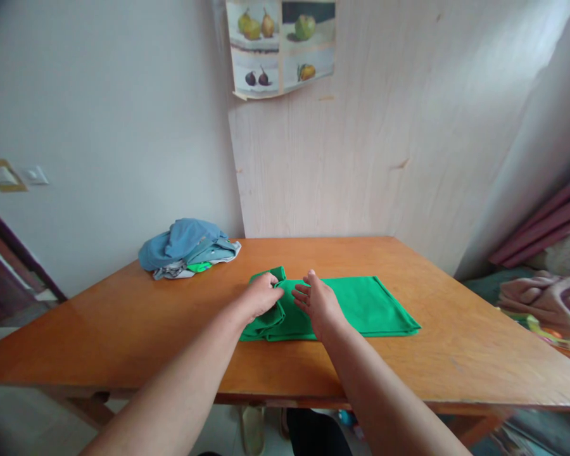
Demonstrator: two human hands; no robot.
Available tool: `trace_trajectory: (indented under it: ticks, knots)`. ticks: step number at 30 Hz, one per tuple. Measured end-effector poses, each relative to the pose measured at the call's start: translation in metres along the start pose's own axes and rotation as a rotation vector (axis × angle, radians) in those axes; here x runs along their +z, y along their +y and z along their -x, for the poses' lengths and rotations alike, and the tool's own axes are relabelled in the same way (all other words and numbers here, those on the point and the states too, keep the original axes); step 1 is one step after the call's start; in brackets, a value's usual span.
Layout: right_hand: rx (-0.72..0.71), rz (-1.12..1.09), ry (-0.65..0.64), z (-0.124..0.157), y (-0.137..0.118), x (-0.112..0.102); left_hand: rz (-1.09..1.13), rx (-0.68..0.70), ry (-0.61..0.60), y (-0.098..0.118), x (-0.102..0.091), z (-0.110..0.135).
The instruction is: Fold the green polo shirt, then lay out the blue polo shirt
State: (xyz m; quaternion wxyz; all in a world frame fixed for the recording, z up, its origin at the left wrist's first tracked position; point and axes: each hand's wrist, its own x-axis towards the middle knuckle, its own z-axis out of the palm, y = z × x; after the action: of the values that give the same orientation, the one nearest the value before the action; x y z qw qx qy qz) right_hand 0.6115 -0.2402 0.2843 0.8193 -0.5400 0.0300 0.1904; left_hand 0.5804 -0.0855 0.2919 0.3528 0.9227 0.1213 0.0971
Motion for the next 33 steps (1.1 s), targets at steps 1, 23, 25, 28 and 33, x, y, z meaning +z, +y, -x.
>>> trace_trajectory:
  ticks: [1,23,25,28,33]
  knots:
    - [-0.002,0.013,-0.005,-0.001,0.001,-0.002,-0.032,-0.002,-0.001,-0.001,0.004,-0.001]
    - [-0.144,0.333,-0.146,0.016,0.005,-0.019,-0.072,0.354,0.364,-0.032,-0.020,-0.004]
    - [-0.187,0.448,-0.177,0.017,0.008,-0.019,-0.113,0.401,0.377,-0.038,-0.018,-0.006]
    - [-0.265,0.623,-0.236,0.018,0.012,-0.019,-0.139,0.403,0.308,-0.042,-0.011,-0.009]
    - [-0.355,0.754,-0.272,0.019,0.015,-0.019,-0.276,0.352,0.143,-0.034,0.003,-0.012]
